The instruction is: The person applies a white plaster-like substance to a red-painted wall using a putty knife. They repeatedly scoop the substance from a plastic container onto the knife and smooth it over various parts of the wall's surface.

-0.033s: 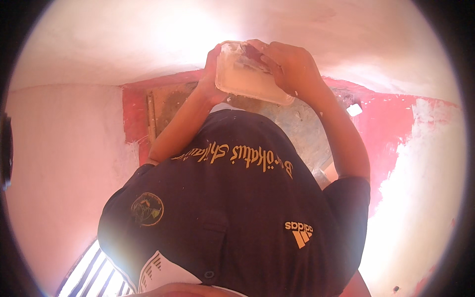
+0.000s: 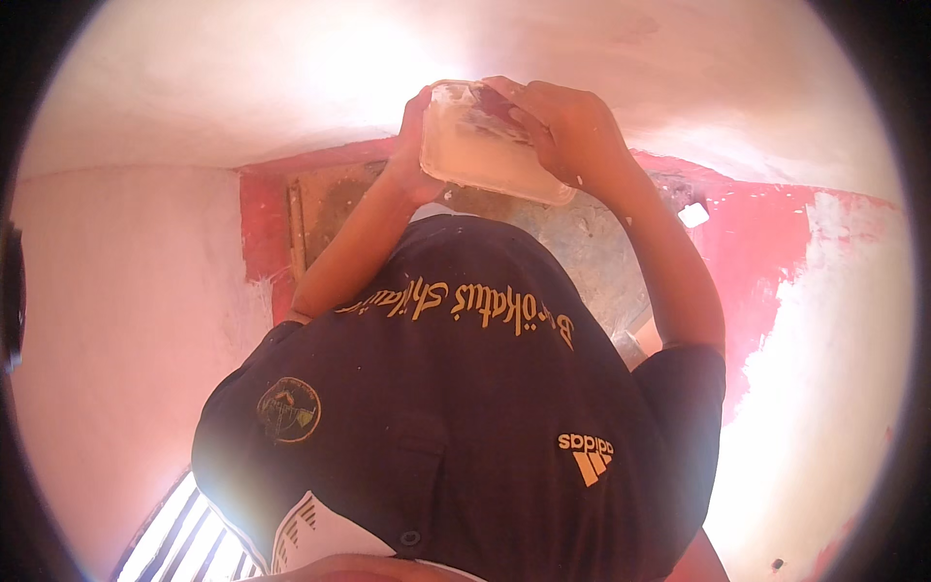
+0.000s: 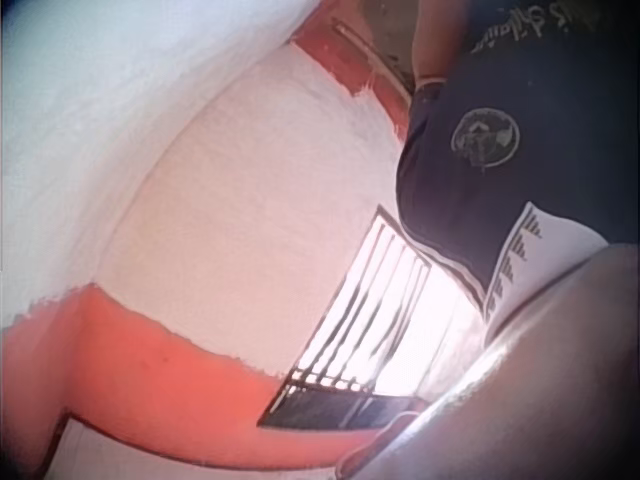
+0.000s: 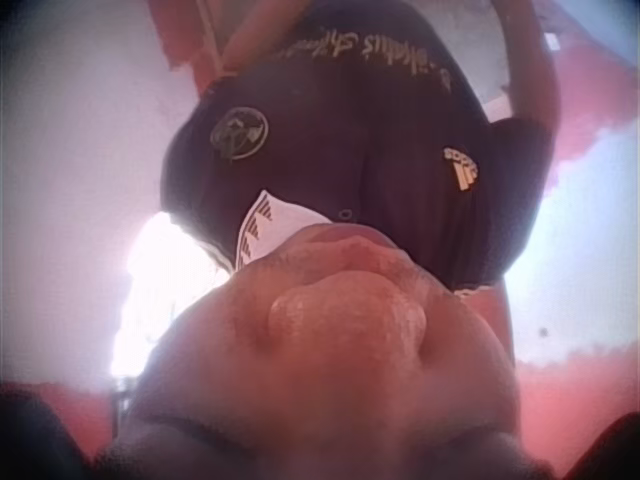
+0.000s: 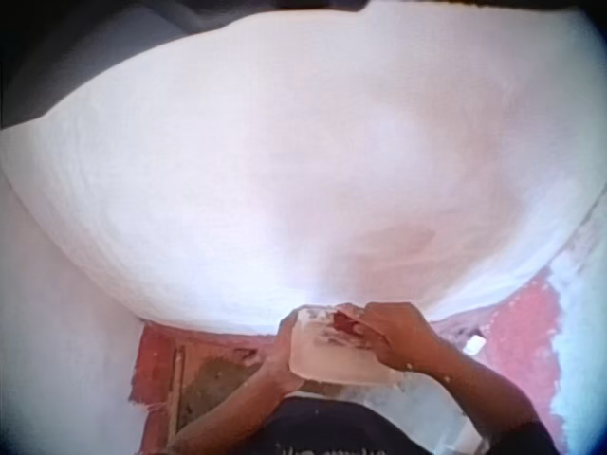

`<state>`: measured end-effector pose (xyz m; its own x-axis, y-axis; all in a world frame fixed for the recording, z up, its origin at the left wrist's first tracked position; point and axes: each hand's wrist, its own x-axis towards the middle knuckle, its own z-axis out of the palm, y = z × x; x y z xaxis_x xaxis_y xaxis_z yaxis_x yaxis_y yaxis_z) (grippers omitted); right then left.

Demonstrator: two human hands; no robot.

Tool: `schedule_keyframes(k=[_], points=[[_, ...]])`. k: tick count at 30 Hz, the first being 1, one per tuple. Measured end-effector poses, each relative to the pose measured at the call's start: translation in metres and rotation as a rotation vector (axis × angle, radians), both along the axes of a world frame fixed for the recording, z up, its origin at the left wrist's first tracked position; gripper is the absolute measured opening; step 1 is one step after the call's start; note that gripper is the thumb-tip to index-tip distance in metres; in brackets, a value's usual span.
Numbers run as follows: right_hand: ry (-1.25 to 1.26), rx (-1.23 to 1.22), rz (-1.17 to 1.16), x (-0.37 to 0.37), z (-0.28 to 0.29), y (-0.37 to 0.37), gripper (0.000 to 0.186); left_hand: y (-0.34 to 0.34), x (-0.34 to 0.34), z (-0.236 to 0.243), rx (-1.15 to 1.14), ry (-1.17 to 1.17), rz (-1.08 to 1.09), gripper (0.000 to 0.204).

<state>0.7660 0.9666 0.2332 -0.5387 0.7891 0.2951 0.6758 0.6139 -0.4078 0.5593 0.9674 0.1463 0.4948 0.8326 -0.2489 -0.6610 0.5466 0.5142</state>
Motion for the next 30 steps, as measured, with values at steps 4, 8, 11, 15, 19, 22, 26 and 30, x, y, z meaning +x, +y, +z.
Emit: schedule_keyframes(k=[4, 8, 11, 15, 19, 22, 26, 30], points=[[0.043, -0.131, -0.024, -0.037, 0.008, 0.004, 0.038, -0.001, -0.039, 0.019, -0.121, 0.037, 0.013, 0.047], [0.101, -0.215, -0.038, -0.048, 0.029, 0.004, 0.037, -0.007, -0.049, 0.037, -0.147, -0.098, 0.052, 0.045], [0.123, -0.278, -0.042, -0.048, 0.048, 0.009, 0.037, -0.002, -0.047, 0.047, -0.059, -0.056, 0.105, 0.046], [0.098, -0.314, 0.01, -0.049, 0.067, 0.014, 0.038, 0.003, -0.048, 0.061, -0.115, 0.078, 0.078, 0.061], [0.041, -0.017, 0.204, -0.053, 0.073, 0.015, 0.042, 0.007, -0.056, 0.072, -0.168, 0.035, 0.07, 0.055], [-0.078, 0.013, 0.203, -0.059, 0.092, 0.01, 0.046, 0.017, -0.059, 0.082, -0.196, 0.083, 0.14, 0.057], [-0.057, 0.123, 0.193, -0.065, 0.098, 0.014, 0.044, 0.028, -0.067, 0.073, -0.065, 0.037, 0.177, 0.058], [0.001, 0.154, 0.202, -0.066, 0.102, 0.021, 0.049, 0.029, -0.071, 0.077, 0.02, 0.037, 0.252, 0.059]])
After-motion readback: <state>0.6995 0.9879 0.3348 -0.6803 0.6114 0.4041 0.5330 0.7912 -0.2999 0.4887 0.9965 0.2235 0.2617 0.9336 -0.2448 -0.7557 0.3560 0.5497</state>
